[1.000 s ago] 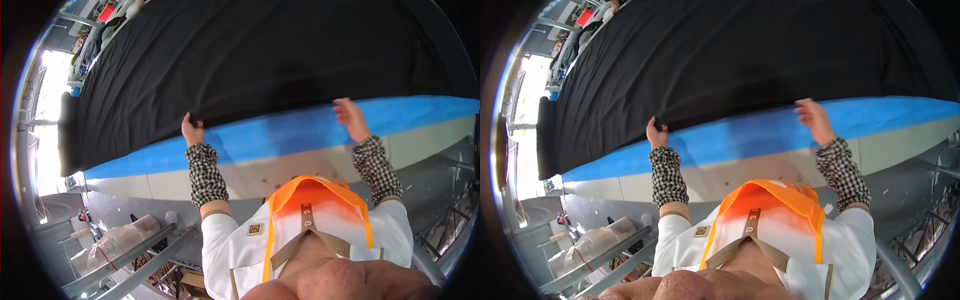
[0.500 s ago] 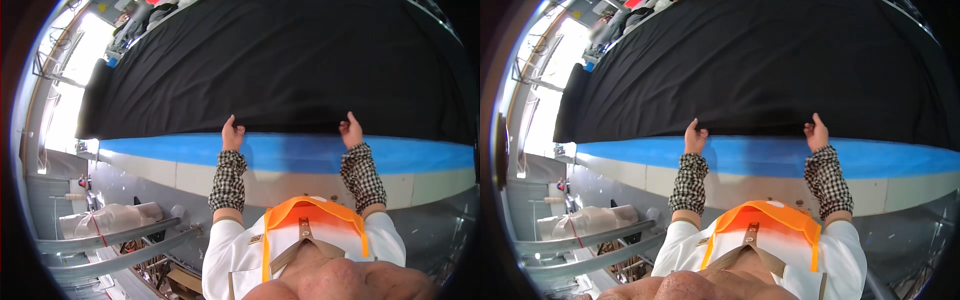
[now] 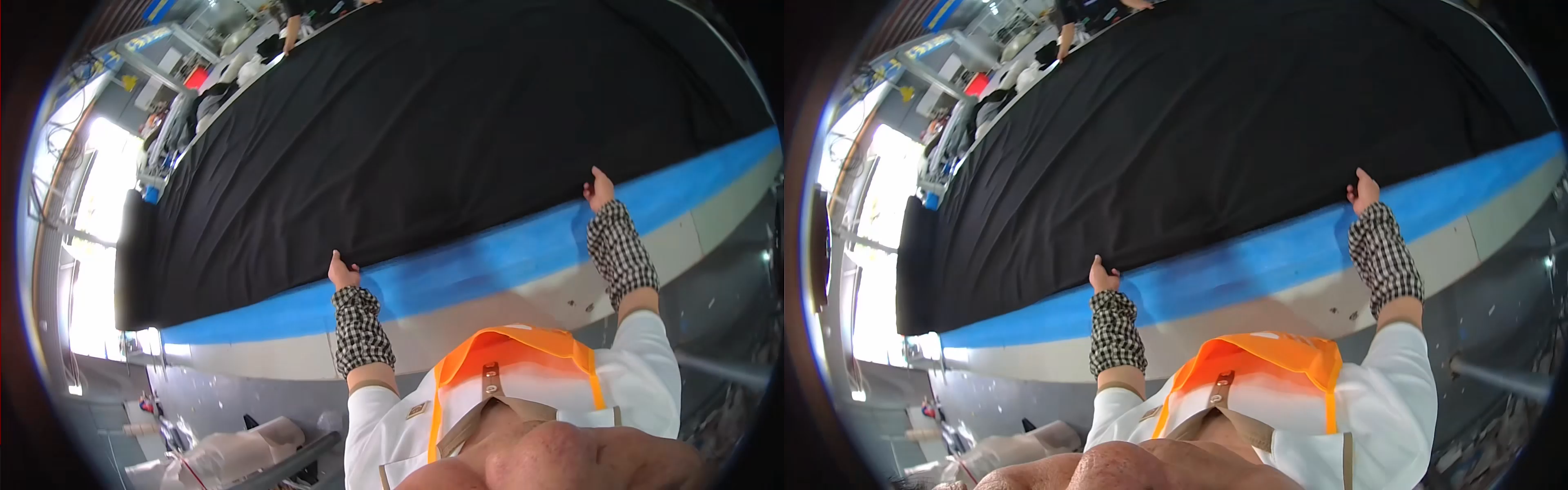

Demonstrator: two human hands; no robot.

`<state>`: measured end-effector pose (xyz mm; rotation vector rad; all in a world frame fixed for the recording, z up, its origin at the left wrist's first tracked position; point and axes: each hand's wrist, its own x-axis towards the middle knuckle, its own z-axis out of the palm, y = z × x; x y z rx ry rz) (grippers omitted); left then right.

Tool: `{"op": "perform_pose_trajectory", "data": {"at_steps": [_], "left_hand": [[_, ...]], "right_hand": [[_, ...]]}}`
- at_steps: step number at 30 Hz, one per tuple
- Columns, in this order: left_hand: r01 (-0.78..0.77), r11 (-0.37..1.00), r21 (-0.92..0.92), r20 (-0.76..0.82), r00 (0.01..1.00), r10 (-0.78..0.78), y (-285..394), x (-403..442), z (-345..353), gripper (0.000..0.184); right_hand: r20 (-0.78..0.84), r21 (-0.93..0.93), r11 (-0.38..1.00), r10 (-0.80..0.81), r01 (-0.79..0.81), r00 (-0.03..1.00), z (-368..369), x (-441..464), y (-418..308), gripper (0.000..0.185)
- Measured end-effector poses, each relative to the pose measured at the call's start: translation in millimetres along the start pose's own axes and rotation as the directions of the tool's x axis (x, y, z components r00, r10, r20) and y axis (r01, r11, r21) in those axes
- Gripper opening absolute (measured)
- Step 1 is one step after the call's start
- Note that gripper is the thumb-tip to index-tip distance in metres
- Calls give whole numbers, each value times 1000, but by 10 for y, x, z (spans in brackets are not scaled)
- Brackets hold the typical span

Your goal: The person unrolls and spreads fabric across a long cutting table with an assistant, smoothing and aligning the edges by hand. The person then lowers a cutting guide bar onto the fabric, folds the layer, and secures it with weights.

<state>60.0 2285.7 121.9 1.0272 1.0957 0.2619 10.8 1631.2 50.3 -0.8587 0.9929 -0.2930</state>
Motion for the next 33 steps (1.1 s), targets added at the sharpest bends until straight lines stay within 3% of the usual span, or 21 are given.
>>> {"op": "perform_pose_trajectory", "data": {"at_steps": [3,5,9,18,23,25,27,33], "left_hand": [[-68,998,-6,188,980,68,-114,416,-61,21],[-233,971,-58,232,943,240,14,246,71,21],[-410,911,-43,304,863,403,324,-161,232,27],[-511,859,29,143,853,502,455,-96,247,32],[-478,878,-13,61,876,478,483,117,49,32],[-488,873,-13,15,873,488,518,202,-61,32],[-504,864,-5,-38,863,503,554,252,-206,34],[-586,801,119,-142,789,598,724,672,-803,49]], "right_hand": [[-35,76,996,-52,54,998,88,53,-102,21],[-63,63,993,-101,105,993,100,87,-146,20],[4,112,990,-87,86,996,140,-20,-252,17],[121,161,984,-102,81,987,204,-355,-29,21],[174,11,999,-42,41,984,51,-448,364,30],[316,-98,994,-13,46,949,-13,-434,494,36],[385,-89,995,67,-36,920,-8,-385,634,30],[217,-28,989,147,-144,965,-163,166,892,22]]}}
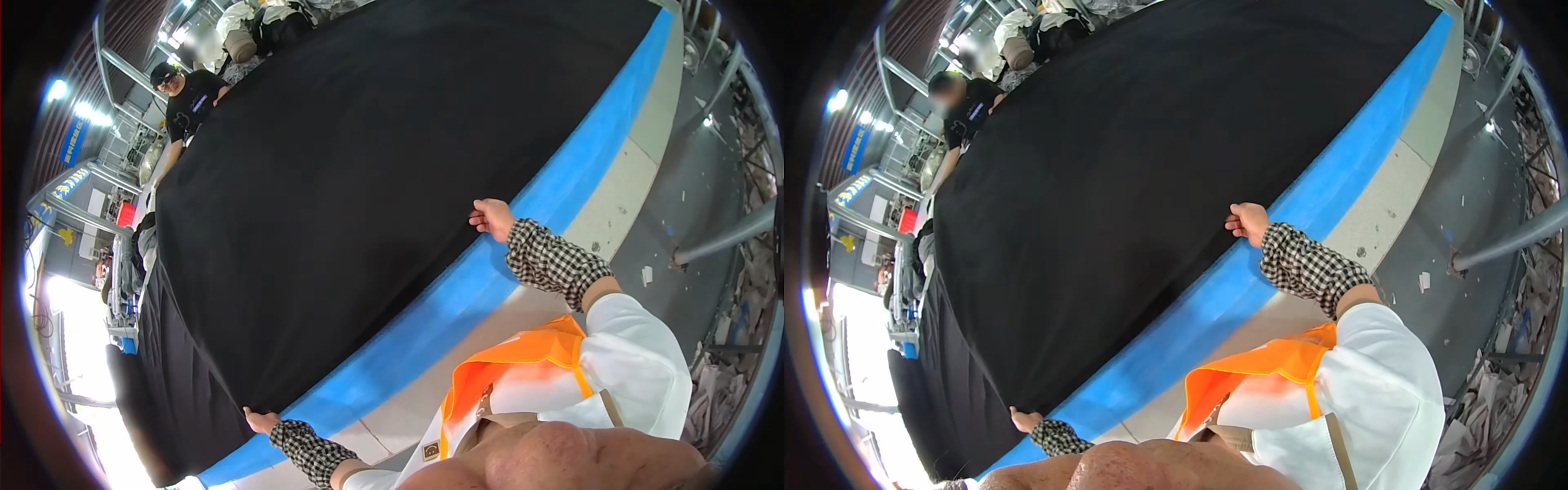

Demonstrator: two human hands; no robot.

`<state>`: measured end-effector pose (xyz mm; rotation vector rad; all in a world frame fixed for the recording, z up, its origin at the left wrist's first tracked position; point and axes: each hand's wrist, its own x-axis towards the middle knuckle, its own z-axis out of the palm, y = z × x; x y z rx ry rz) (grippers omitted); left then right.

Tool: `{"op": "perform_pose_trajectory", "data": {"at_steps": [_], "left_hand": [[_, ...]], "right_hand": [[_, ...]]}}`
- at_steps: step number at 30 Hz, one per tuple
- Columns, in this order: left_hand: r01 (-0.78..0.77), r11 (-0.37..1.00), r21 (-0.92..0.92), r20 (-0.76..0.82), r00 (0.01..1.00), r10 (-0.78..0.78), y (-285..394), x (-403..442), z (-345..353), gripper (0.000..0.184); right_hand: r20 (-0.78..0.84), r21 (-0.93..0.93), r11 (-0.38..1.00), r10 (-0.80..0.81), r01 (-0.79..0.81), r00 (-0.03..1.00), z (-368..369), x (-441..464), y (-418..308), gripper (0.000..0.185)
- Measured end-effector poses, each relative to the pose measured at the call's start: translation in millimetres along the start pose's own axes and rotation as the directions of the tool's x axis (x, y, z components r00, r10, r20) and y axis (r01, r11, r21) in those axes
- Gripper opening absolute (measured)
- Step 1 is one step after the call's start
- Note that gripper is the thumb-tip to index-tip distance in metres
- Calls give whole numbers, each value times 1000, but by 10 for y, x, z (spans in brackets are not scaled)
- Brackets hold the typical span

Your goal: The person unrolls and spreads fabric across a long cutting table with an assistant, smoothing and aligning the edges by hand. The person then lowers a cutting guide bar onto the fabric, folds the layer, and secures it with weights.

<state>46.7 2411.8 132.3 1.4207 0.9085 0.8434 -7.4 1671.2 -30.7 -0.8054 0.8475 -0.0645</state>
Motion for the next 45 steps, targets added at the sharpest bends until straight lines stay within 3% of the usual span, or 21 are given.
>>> {"op": "perform_pose_trajectory", "data": {"at_steps": [2,4,7,9,12,16,19,22,23,26,31,34,45], "left_hand": [[66,996,67,-114,992,-58,64,-100,19,48],[-117,957,266,-53,989,135,-85,-49,-58,47],[-174,912,371,-26,980,197,-483,275,-221,44],[-77,971,227,-9,997,81,-616,393,-196,47],[224,949,-221,173,967,-188,-750,337,-161,58],[330,941,-78,571,788,-230,-843,-356,-50,46],[380,910,162,444,796,-412,-971,-844,102,38],[336,904,264,411,808,-421,-1136,-819,222,32],[311,916,251,389,835,-390,-1216,-784,265,28],[309,947,93,57,947,-315,-987,-1029,501,23],[136,988,75,108,984,-144,-755,-1127,573,29],[59,998,-24,61,997,-57,-708,-1115,651,30],[106,980,166,16,994,-110,-984,-1049,453,30]], "right_hand": [[-49,-65,998,9,-12,999,-4,25,-49,19],[-83,-118,993,-14,4,996,27,-7,-69,18],[-121,-116,992,-59,45,991,52,-48,-45,18],[-89,-111,989,-108,98,990,118,-165,-57,19],[-69,-99,989,-113,106,991,175,-345,-52,20],[-69,-97,989,-114,107,991,205,-447,-78,22],[-62,-91,990,-112,106,992,140,-427,-87,23],[-48,-89,991,-107,103,993,166,-397,-116,24],[-42,-89,991,-106,102,993,157,-388,-118,24],[-28,-83,992,-100,97,995,79,-380,-93,24],[-3,-59,991,-119,119,993,11,-401,-161,23],[19,-52,989,-137,138,990,-20,-382,-158,23],[3,-95,986,-137,136,991,-135,-337,-6,23]]}}
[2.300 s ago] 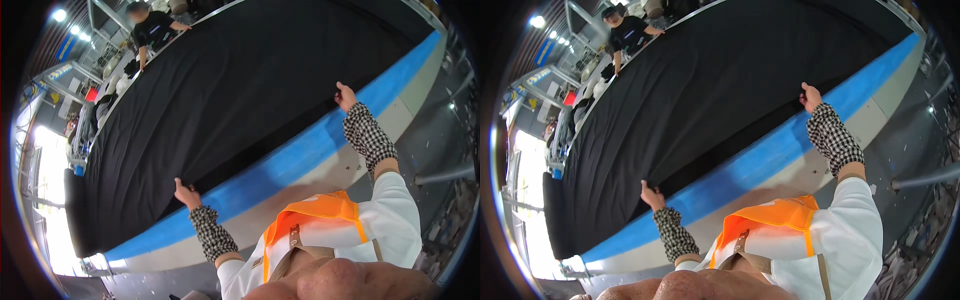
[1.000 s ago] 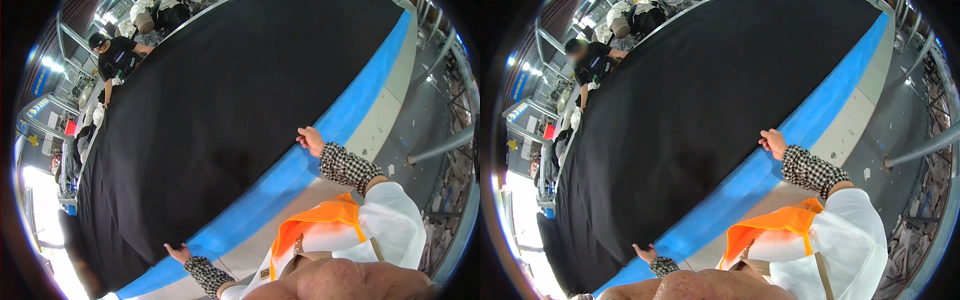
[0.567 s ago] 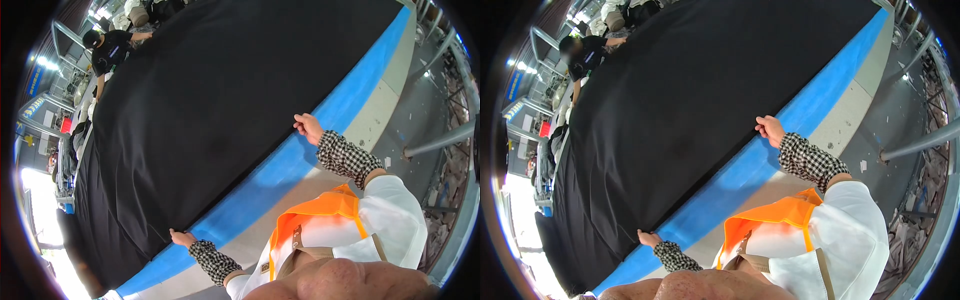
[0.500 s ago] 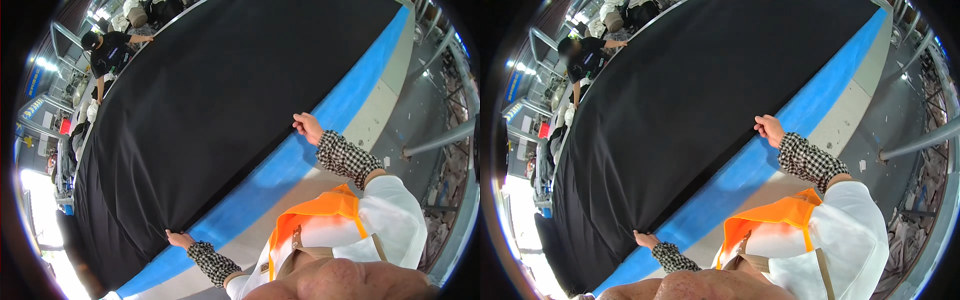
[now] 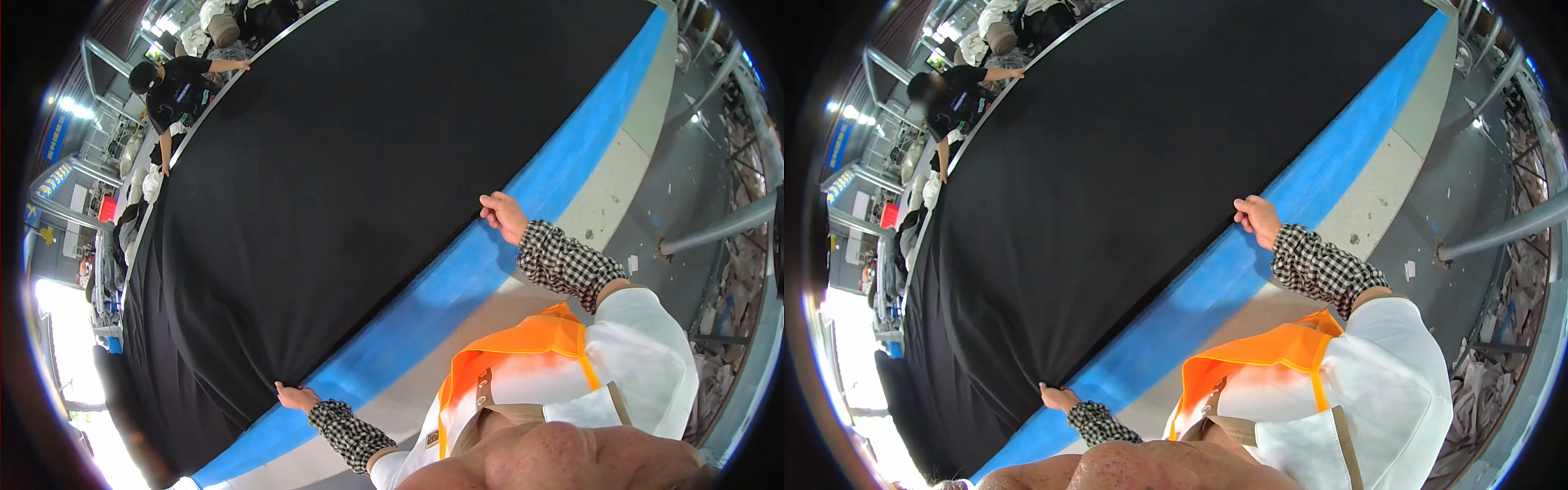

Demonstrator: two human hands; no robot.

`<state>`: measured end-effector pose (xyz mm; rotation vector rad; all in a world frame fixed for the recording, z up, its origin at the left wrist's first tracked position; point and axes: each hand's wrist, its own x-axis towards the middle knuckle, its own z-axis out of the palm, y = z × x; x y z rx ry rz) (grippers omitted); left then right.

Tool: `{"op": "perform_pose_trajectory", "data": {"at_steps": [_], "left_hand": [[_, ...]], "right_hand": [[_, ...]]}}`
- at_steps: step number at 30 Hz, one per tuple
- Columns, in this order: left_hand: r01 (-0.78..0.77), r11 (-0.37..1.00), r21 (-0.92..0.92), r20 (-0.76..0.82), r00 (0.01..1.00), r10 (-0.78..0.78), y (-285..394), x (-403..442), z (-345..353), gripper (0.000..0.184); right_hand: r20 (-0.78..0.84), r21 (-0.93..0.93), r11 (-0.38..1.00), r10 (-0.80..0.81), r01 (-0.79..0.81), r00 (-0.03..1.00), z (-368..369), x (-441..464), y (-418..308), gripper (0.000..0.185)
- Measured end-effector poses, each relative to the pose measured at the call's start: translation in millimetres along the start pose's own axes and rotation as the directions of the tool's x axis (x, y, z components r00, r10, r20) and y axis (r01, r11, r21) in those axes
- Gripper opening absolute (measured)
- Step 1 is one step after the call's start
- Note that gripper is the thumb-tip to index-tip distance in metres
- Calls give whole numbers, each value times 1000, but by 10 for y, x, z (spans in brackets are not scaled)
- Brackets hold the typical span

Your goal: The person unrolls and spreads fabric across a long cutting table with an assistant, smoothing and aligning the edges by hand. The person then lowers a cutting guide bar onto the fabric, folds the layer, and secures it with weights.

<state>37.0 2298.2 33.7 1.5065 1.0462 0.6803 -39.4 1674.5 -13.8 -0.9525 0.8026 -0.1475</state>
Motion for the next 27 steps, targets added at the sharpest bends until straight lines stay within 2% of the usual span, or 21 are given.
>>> {"op": "perform_pose_trajectory", "data": {"at_steps": [2,6,9,11,13,23,27], "left_hand": [[4,997,72,-12,1000,-3,-147,111,-52,30],[-170,971,169,-3,985,173,-319,137,-21,33],[-91,950,300,7,996,94,-352,110,-62,35],[-125,971,203,3,992,128,-488,165,-83,36],[-134,947,292,10,991,137,-461,103,-83,36],[-89,961,263,38,996,82,-330,-102,-73,34],[-90,955,282,13,996,90,-365,-51,-73,34]], "right_hand": [[-14,-32,999,8,-8,1000,-25,4,65,22],[-48,-72,997,19,-23,999,-28,35,120,21],[-55,-87,996,33,-37,998,-46,98,163,22],[-50,-99,994,45,-50,998,-49,119,217,22],[-43,-102,994,39,-43,998,-55,148,216,22],[-74,-111,993,27,-35,997,-21,151,187,23],[-79,-198,980,-7,-9,997,-64,143,190,23]]}}
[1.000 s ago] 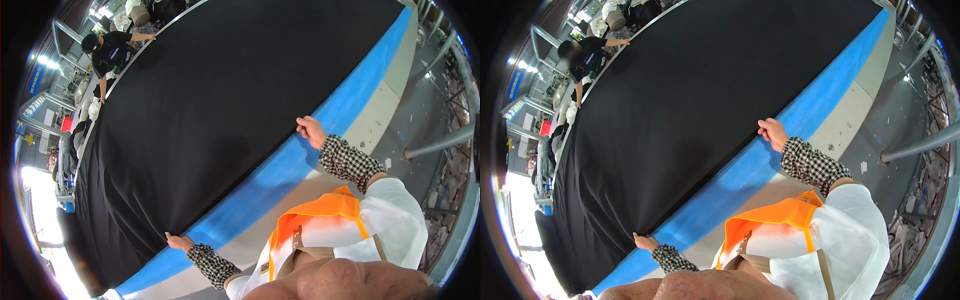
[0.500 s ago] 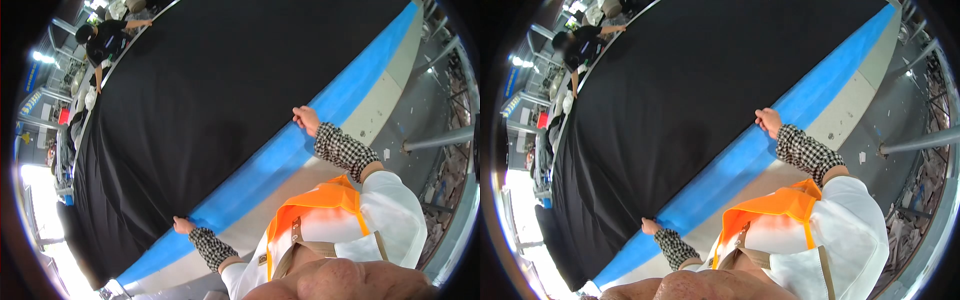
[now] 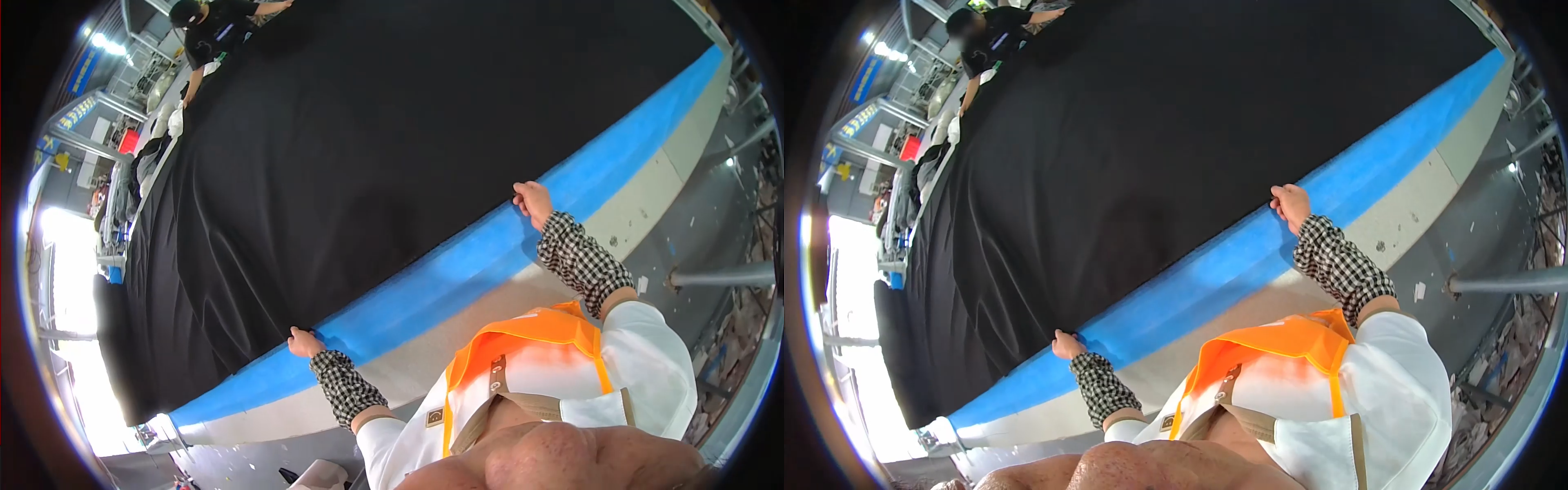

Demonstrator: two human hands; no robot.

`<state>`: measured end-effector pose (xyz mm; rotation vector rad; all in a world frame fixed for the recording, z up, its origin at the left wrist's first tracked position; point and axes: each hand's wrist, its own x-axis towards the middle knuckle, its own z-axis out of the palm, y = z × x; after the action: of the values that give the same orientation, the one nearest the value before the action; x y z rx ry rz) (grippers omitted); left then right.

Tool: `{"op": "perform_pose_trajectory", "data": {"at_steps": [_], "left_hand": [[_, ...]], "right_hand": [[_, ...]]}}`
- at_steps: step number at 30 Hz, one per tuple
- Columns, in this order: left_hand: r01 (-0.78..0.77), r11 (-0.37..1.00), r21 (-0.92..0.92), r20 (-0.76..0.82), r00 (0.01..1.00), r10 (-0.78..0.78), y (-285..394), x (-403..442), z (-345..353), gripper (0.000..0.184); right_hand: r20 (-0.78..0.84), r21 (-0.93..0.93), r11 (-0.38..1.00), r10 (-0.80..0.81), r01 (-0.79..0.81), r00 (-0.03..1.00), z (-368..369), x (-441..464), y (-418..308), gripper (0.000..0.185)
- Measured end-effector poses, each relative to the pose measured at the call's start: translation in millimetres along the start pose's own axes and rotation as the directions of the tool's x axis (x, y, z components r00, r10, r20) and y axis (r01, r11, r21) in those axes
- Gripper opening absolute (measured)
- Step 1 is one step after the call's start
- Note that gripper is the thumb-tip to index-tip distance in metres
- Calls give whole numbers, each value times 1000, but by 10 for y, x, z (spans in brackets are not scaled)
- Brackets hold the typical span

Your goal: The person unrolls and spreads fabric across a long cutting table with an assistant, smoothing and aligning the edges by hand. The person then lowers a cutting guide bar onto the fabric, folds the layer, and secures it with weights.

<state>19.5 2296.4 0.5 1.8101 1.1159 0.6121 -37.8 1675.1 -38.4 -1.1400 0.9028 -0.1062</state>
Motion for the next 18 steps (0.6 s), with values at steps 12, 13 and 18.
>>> {"op": "perform_pose_trajectory", "data": {"at_steps": [12,13,18], "left_hand": [[-101,995,-23,-177,980,95,86,8,-3,40],[-116,993,-37,-197,975,106,107,18,11,40],[-69,997,-46,-115,991,64,145,-9,-38,42]], "right_hand": [[5,56,998,-23,23,1000,21,-113,-177,23],[10,63,998,-24,24,1000,32,-112,-194,22],[21,65,998,-28,27,999,45,-121,-193,23]]}}
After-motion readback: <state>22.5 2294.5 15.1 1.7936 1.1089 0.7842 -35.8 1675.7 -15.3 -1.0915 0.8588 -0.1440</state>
